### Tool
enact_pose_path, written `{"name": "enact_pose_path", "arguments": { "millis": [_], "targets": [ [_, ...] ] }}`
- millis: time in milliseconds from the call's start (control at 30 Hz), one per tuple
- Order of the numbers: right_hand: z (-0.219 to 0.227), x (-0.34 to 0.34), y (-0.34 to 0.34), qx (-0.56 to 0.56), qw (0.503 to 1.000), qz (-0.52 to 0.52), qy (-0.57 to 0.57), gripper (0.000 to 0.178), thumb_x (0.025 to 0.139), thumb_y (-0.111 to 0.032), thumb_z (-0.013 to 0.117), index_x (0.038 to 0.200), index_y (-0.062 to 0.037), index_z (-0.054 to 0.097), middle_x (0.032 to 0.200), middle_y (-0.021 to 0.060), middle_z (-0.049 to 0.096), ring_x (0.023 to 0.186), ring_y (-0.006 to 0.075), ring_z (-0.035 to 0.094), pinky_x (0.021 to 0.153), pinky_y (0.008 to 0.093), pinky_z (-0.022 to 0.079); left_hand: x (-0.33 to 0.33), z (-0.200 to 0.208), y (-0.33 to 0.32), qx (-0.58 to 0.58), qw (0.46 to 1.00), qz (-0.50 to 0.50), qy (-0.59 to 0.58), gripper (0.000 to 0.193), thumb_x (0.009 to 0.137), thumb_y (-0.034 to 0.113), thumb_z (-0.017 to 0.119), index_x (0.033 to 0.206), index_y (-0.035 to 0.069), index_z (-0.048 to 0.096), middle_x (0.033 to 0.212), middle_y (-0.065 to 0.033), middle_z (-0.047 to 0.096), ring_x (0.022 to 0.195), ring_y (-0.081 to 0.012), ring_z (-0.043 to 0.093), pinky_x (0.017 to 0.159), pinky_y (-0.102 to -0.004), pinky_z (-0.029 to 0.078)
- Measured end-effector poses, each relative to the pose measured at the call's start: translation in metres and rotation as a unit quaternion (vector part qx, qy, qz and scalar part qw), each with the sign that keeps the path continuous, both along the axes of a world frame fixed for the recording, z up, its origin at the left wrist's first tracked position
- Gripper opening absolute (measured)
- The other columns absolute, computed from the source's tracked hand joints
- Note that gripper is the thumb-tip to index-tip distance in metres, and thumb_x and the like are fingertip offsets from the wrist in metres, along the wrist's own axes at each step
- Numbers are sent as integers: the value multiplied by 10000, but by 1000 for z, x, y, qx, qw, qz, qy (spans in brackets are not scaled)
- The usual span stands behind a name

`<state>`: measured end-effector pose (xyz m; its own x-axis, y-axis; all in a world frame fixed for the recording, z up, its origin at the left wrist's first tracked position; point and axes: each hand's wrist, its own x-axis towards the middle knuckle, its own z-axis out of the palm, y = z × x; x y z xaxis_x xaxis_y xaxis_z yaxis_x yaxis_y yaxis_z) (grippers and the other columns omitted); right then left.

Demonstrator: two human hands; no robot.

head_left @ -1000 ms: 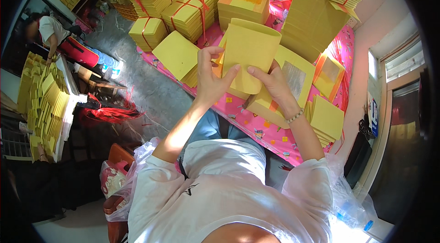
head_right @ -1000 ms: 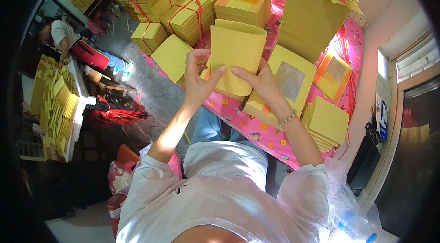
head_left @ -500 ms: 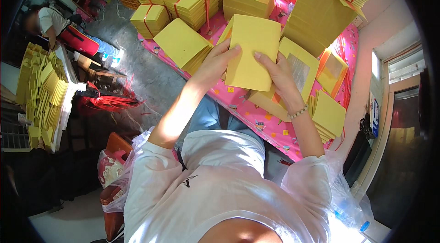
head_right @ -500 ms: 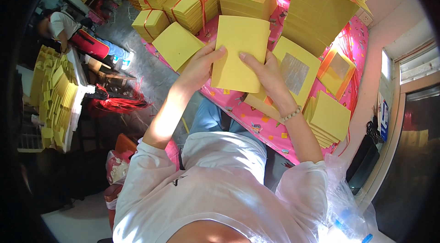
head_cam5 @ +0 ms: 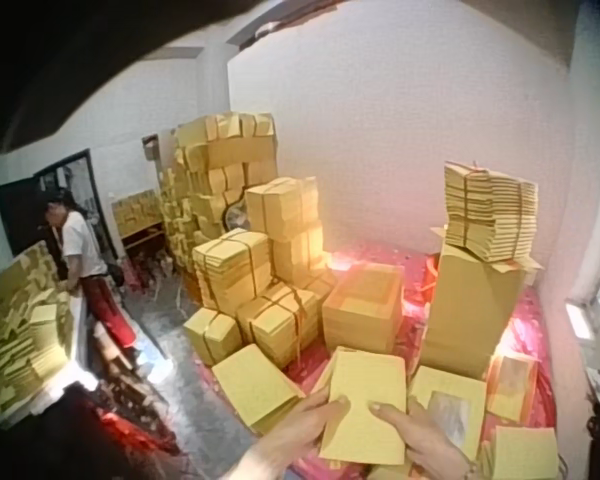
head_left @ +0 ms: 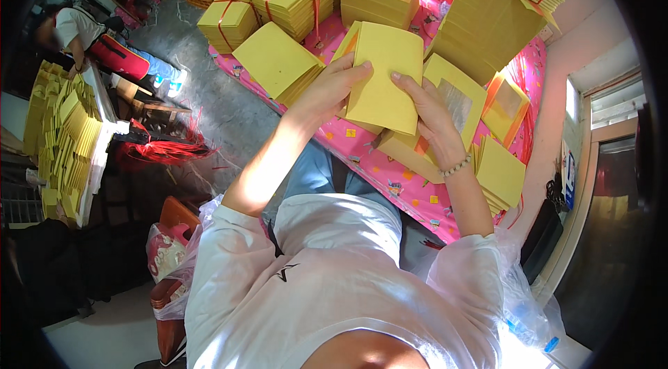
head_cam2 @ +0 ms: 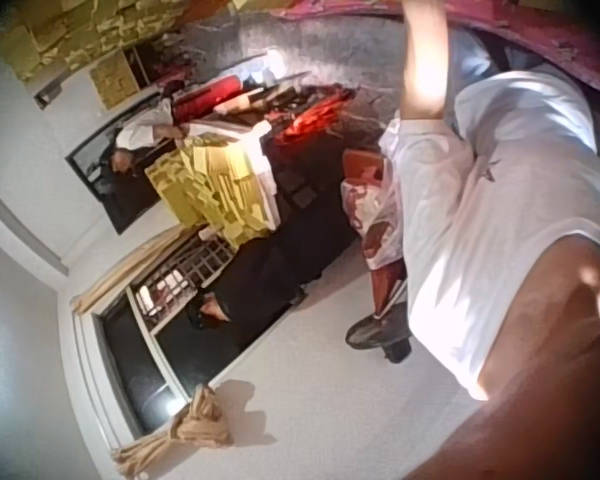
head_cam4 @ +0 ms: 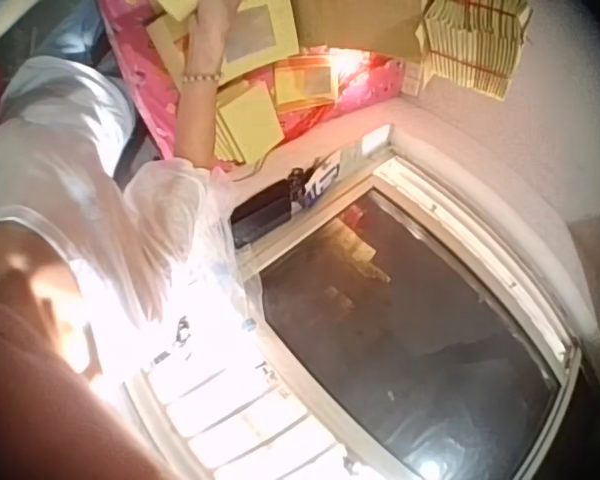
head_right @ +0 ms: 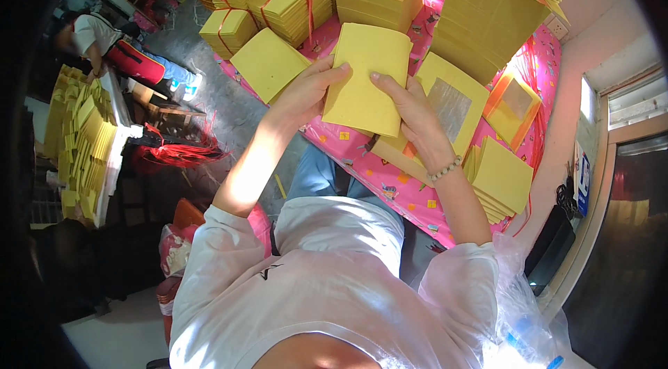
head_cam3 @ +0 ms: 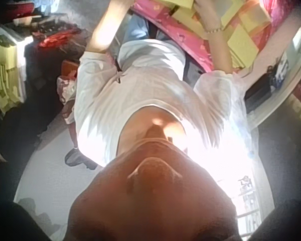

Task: The person repeatedly picks up yellow paper sheets from a stack on a table, folds them in half, and places them onto a separate pile. The process is continuous and repetitive throughout the clip, with the person handling the paper by hand without tools.

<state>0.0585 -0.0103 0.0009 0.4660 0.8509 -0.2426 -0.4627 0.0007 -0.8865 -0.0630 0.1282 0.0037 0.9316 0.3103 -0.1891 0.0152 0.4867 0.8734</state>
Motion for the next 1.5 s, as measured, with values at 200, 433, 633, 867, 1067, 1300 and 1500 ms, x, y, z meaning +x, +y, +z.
{"name": "enact_pose_path", "arguments": {
  "millis": [200,433,633,867,1067,1300,1500],
  "targets": [
    [0,-1,0,-2,1000,-7,5,469,882,-194,637,1238,61,471,1148,135,588,1008,189,615,852,288,523,1,-1,1,-6,1000,-1,19,385,972,193,464,1301,-7,448,1209,-117,577,1062,-190,608,855,-327,525],
    [1,-8,-4,-19,981,-49,-188,431,871,-155,645,1224,41,495,1095,115,619,962,159,622,817,285,517,-1,2,-8,118,992,51,2,391,966,172,475,1317,8,426,1210,-92,572,1070,-155,578,896,-299,469],
    [1,-21,-9,42,955,-87,-281,452,839,-87,674,1229,15,470,1100,105,618,979,151,610,818,280,509,0,-6,-32,178,962,169,-119,296,973,109,437,1242,-14,415,1139,-100,561,1047,-132,540,885,-273,441],
    [-3,-28,-16,98,957,-100,-255,403,818,-59,692,1167,21,507,1069,94,633,941,138,622,803,276,515,-12,-4,-48,244,942,194,-125,275,985,125,424,1223,-11,400,1097,-108,549,1018,-123,520,865,-272,431],
    [10,-36,-19,77,962,-73,-252,487,825,-46,684,1248,10,447,1133,102,604,1020,147,593,852,284,499,-16,-5,-52,272,925,215,-157,283,993,155,431,1211,-22,399,1072,-112,548,997,-134,523,850,-271,429],
    [10,-39,-19,82,956,-72,-274,485,834,-65,682,1255,8,453,1139,100,603,1019,141,585,860,284,487,-19,-5,-57,292,911,250,-152,244,995,152,423,1173,-15,416,1022,-87,550,941,-124,514,814,-271,431],
    [14,-40,-22,92,960,-78,-252,428,863,-90,660,1238,12,482,1124,88,610,980,121,593,813,261,499,-19,-8,-56,237,923,258,-157,230,990,141,427,1168,-4,444,1028,-77,558,946,-112,514,819,-264,432]
  ]
}}
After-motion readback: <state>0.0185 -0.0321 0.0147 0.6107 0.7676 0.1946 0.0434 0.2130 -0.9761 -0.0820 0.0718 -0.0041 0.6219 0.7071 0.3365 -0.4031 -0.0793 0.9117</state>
